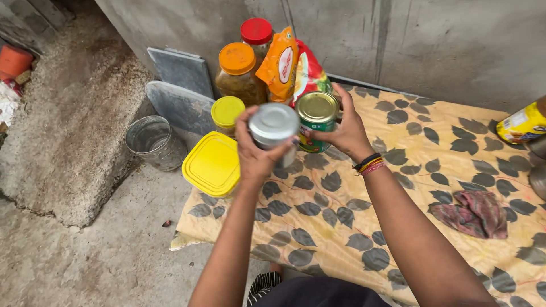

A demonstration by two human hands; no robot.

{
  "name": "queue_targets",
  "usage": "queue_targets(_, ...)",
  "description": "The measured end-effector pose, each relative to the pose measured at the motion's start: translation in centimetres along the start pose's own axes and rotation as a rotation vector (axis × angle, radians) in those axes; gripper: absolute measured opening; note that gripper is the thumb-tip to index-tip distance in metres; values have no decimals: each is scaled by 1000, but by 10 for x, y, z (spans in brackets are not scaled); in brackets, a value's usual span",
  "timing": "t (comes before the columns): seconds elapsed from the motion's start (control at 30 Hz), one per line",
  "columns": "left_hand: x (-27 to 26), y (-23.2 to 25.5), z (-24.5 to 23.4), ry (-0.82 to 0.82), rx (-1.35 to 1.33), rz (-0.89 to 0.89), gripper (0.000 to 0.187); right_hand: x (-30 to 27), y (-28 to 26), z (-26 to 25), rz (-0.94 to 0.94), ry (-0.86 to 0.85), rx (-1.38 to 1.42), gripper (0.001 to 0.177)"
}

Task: Organizing various groceries, packets, and containers between a table and a low surface.

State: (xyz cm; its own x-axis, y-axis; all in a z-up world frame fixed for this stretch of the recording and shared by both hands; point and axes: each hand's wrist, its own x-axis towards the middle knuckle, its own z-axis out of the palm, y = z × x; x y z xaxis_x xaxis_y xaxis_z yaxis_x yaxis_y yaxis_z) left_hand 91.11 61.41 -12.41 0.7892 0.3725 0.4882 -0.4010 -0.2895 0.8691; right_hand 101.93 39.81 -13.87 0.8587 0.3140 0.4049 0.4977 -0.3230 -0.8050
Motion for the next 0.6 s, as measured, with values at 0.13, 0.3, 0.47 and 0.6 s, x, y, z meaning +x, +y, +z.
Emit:
queue_targets(0.13, -20, -24, 22, -93, 241, -34, 99, -9, 52, 17, 102, 32, -205, 123)
queue_targets(0.3, -46, -94, 54, -94, 380, -7, 96, -18, 84, 28, 285, 16, -260, 124)
queue_targets(0.47, -73, -139, 56, -67, 537, -158, 98, -21, 98, 50, 211, -17, -268, 121)
queue_targets(0.6, -82, -144, 56, -31, 562, -218, 98, -5, 87, 71, 76, -67, -225, 114)
